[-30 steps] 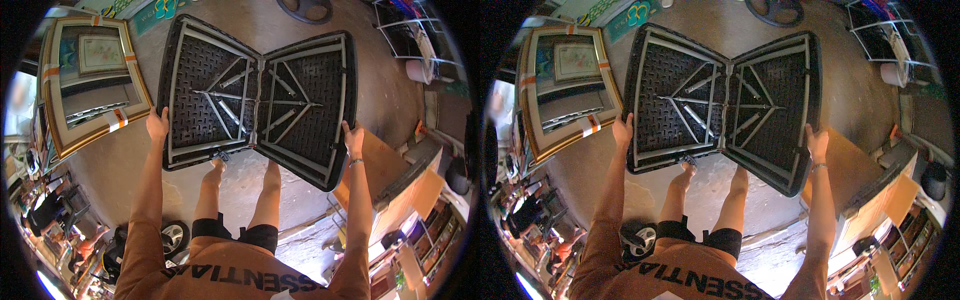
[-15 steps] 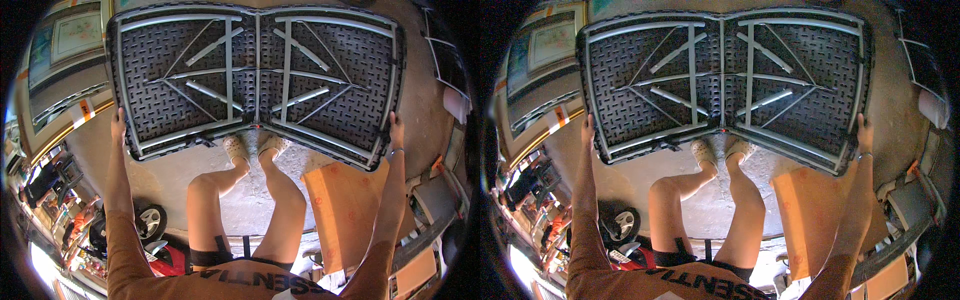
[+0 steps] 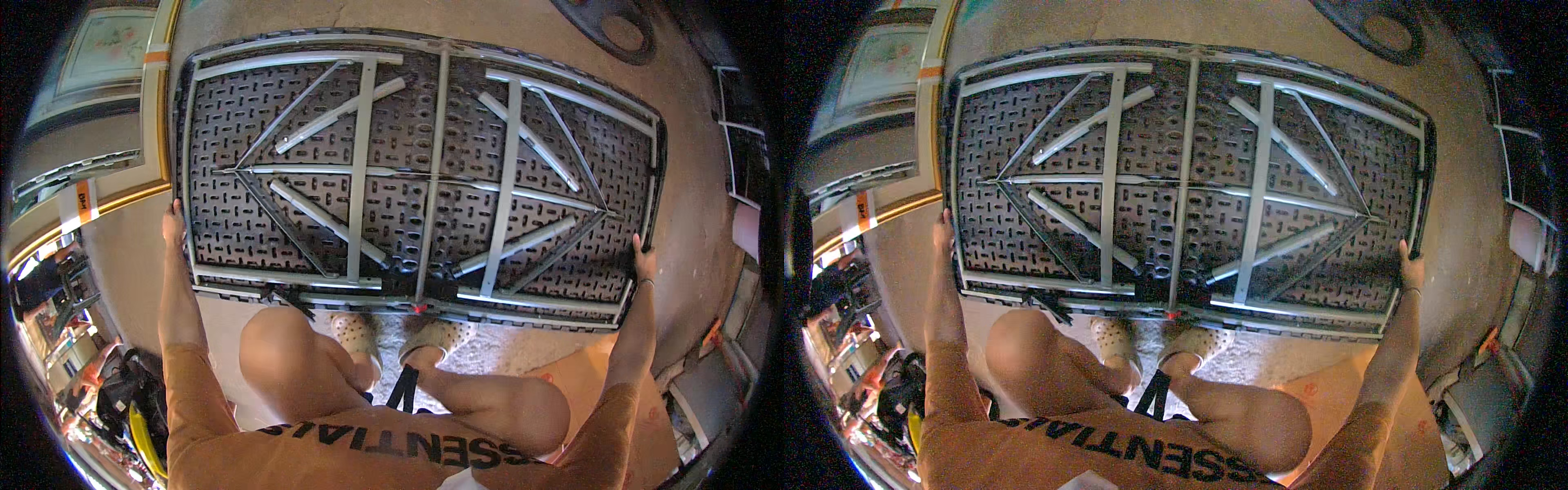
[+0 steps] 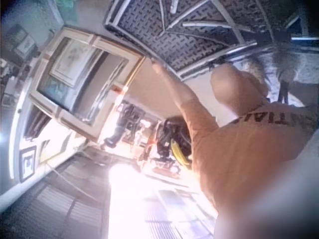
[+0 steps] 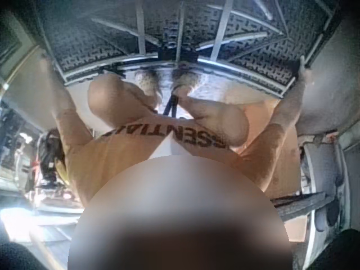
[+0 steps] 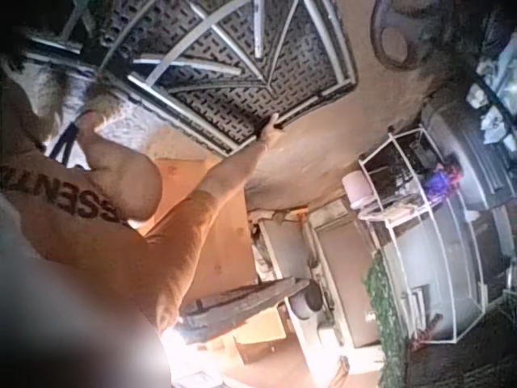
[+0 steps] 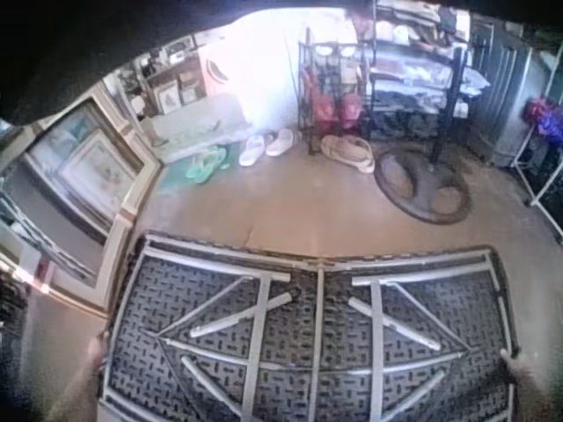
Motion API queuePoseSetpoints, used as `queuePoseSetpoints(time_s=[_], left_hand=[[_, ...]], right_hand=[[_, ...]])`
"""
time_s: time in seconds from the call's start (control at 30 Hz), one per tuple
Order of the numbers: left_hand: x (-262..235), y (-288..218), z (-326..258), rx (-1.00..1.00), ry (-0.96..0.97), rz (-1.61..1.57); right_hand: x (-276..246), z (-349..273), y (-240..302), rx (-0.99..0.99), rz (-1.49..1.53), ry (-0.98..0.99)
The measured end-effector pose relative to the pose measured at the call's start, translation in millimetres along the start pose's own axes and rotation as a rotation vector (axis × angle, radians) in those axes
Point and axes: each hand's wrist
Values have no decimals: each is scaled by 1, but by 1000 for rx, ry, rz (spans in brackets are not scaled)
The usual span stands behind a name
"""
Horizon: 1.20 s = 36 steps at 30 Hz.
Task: The person unpacks a cardboard box, retrieves picture frames from a car trunk, and assembles a metal folding table by unfolding its legs and attaching the tabletop. The person places the frames on a bench and positions the assembled table in the garage.
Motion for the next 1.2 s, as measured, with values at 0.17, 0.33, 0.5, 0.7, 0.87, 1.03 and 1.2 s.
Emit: queuePoseSetpoints(time_s=[0.17, 0.33, 0.5, 0.7, 0.87, 1.03, 1.2], left_hand=[[40, 2, 41, 26, -15, 30], [86, -4, 74, 94, 79, -153], [85, -33, 37, 101, 148, -522], [65, -146, -210, 709, -149, -529], [85, -242, -343, 951, 124, -356], [98, -272, -336, 691, 365, -234], [63, -279, -321, 708, 461, -310]], right_hand=[[16, -6, -7, 63, -71, -1], [49, -117, 93, -305, 236, -276], [109, -266, 246, -412, 517, 274], [126, -298, 296, -72, 414, 101], [58, -306, 303, -24, 347, 151], [-122, -309, 238, -64, 258, 90], [-314, -255, 139, -16, -24, 144]])
Point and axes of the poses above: each hand's wrist, its own z-axis towards the middle knuckle, its own x-axis out of the palm, y = z × x, and after that the axes turned 3 degrees about -x, right-handed
